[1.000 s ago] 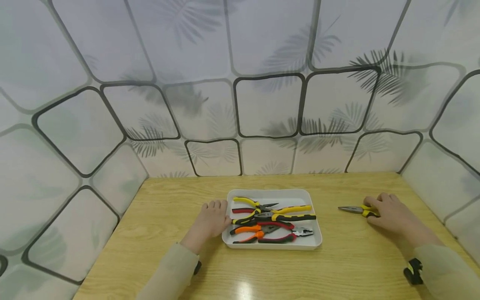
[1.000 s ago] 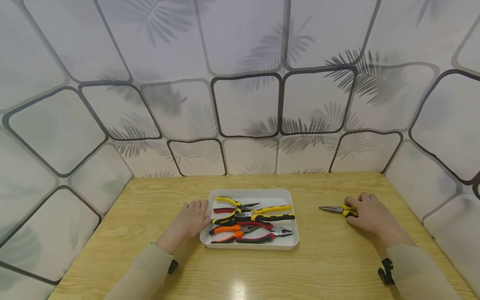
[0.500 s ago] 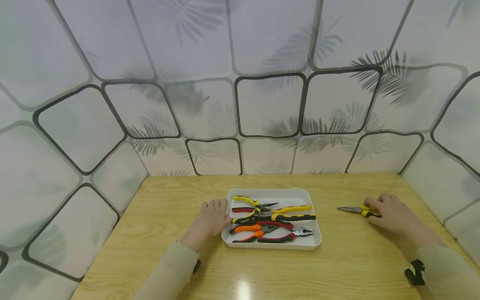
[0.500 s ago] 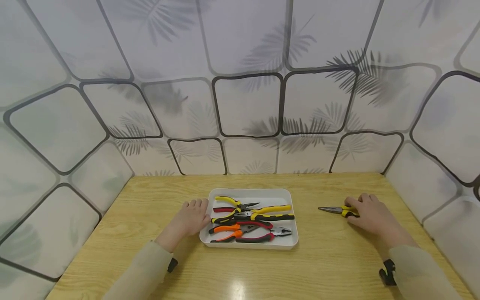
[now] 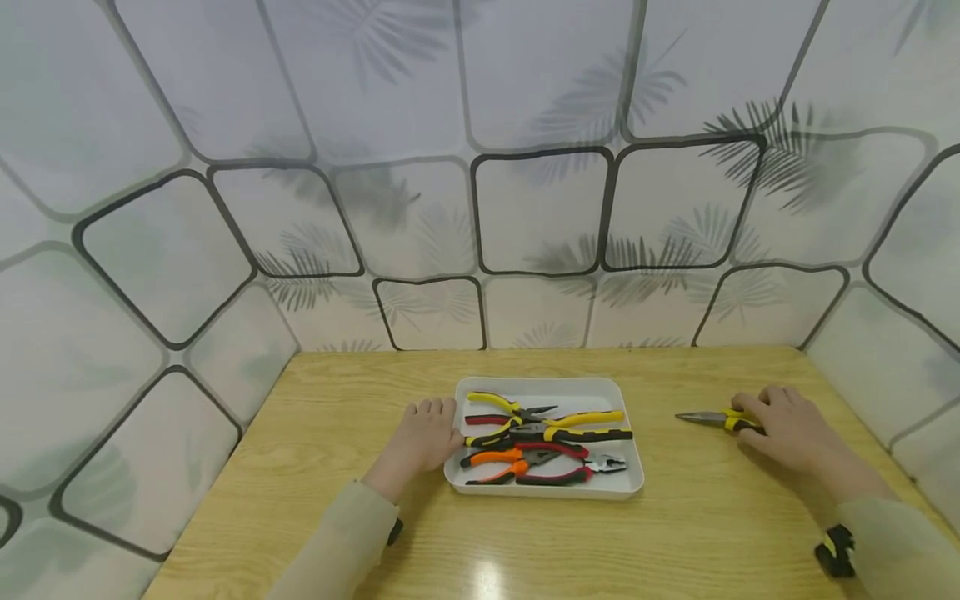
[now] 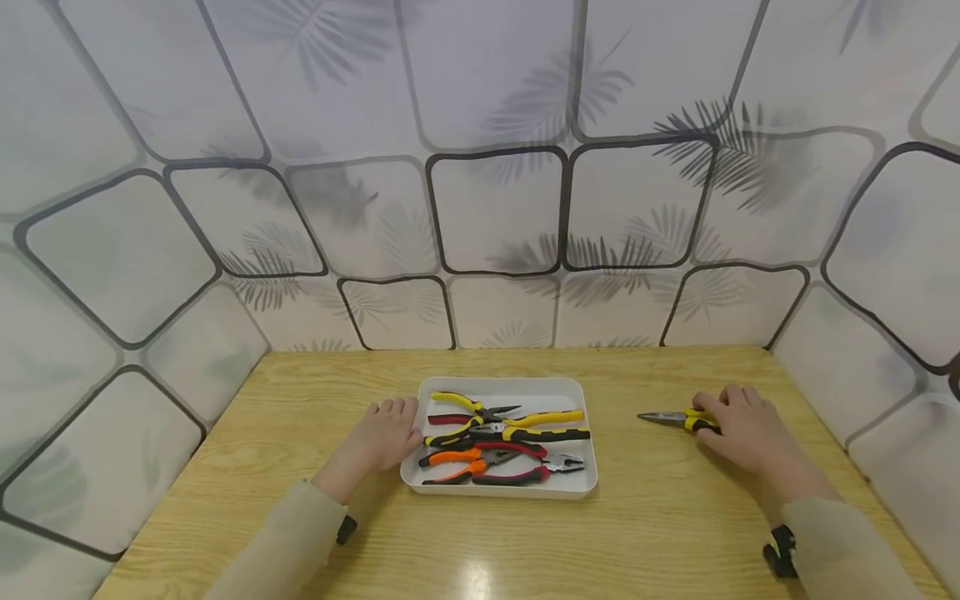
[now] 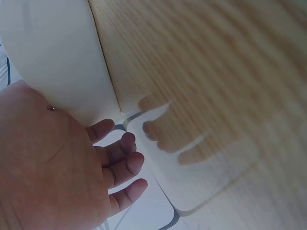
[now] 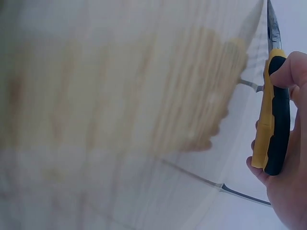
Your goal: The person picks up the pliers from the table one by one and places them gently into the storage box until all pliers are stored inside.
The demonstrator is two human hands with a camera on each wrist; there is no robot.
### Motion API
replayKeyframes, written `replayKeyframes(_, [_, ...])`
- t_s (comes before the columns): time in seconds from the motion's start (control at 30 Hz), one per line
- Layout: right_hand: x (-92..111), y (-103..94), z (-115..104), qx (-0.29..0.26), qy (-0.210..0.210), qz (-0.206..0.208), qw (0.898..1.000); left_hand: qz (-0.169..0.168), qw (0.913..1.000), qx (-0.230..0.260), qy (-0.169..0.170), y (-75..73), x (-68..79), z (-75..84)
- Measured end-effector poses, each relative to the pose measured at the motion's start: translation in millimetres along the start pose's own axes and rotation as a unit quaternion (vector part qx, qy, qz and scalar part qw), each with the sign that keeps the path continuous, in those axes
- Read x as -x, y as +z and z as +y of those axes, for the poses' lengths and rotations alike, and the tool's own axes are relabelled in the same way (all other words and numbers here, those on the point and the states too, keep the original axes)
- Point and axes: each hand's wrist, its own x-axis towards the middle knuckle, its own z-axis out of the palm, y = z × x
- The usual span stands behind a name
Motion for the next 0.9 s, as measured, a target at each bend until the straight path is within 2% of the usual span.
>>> replayKeyframes(0.43, [-1,-9.6,-8,0.015,0.026,-0.011,0.999,-0.001,1.0000,0.004,-0.006,2.6,-2.2,0.1])
replayKeyframes(0.9, [-8,-24.1,-26,0.005,0.009,0.010,1.000,0.002,0.9999,0.010,-0.012,5.3,-2.5,0.4])
